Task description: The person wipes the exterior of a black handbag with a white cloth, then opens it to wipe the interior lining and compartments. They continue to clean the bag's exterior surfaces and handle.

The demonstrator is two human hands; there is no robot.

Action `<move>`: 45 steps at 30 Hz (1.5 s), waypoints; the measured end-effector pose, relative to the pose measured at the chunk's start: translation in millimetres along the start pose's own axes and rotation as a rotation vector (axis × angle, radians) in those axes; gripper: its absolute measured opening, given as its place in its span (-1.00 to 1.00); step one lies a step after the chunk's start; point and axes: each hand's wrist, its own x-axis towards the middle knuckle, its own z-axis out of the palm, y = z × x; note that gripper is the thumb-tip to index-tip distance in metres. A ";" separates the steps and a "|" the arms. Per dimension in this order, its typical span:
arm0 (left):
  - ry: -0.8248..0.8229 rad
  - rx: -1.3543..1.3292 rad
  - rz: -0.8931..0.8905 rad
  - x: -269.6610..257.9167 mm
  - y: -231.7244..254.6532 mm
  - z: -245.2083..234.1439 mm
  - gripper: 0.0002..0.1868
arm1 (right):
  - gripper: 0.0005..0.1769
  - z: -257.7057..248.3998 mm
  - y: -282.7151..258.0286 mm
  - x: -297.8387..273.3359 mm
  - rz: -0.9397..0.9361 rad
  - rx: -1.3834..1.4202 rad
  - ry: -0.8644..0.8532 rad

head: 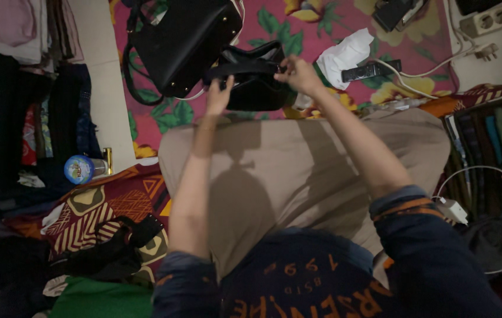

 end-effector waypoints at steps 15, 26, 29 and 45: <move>-0.224 0.572 -0.141 -2.4 168.6 -198.7 -0.52 | -0.66 -87.3 9.5 29.1 0.112 0.003 0.118; -0.524 -0.366 0.265 -11.4 248.4 -67.5 -0.82 | -0.72 -42.5 -137.0 -1.5 -0.286 0.295 -0.419; -0.367 -0.465 0.276 -0.9 240.8 -56.0 -0.80 | -0.63 -48.4 -130.4 -4.9 -0.100 0.377 -0.421; -0.179 -0.024 0.262 -39.5 125.5 3.8 -0.44 | -0.58 -22.7 -94.5 -10.5 0.083 0.527 -0.335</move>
